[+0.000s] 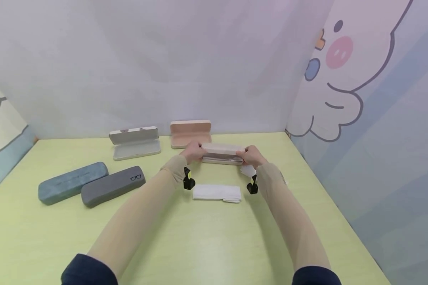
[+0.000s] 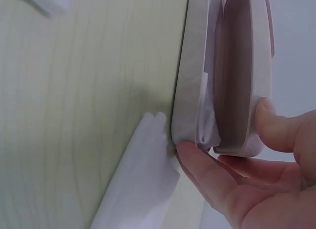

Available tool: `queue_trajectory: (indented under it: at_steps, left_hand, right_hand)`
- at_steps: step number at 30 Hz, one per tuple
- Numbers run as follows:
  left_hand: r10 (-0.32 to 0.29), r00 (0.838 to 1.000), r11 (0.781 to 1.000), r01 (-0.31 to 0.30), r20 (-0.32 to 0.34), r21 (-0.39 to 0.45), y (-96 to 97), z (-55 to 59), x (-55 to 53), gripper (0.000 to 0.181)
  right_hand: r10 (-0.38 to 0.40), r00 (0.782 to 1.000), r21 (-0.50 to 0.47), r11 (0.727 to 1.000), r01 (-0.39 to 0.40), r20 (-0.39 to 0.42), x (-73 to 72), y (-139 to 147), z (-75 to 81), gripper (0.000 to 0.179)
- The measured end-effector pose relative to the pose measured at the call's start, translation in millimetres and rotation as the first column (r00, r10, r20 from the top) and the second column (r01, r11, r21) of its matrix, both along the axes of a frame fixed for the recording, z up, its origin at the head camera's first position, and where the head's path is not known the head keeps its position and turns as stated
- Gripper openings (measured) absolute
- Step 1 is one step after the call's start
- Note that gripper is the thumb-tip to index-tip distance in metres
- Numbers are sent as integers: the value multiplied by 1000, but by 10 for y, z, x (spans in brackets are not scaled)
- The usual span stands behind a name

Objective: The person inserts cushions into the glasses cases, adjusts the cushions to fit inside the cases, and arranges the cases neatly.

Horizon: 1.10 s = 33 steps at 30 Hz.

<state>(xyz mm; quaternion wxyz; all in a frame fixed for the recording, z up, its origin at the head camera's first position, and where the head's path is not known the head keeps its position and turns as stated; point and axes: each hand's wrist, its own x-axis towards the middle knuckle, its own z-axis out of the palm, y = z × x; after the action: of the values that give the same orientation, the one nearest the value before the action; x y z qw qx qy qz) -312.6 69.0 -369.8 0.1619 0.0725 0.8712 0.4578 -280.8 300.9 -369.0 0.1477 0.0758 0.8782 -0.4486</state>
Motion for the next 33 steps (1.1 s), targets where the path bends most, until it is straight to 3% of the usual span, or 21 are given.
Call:
queue_trajectory:
  at_steps: [4, 8, 13, 18, 26, 33]
  left_hand:
    - [39, 997, 999, -39, -60, -6, 4, -43, 32, 6]
    - [59, 990, 996, -68, -125, -66, 30, -84, 30, 34]
    - [47, 984, 983, -75, -170, -166, 73, -122, 10, 36]
    - [59, 980, 972, -100, -193, -215, 99, -148, -4, 34]
    - [79, 974, 973, -122, -213, -198, 102, -171, 6, 38]
    - [90, 976, 973, -129, -200, -190, 108, -162, 18, 27]
  right_hand:
    - [-15, 999, 26, 1000, 16, -43, 38, -36, -54, 26]
    - [-30, 997, 55, 998, 34, -75, 84, -78, -91, 27]
    - [-71, 993, 123, 989, 82, -89, 122, -110, -124, 24]
    - [-90, 993, 154, 983, 101, -76, 126, -133, -132, 28]
    - [-94, 993, 186, 977, 105, -65, 135, -163, -79, 20]
    - [-61, 996, 216, 974, 75, -70, 55, -119, -67, 24]
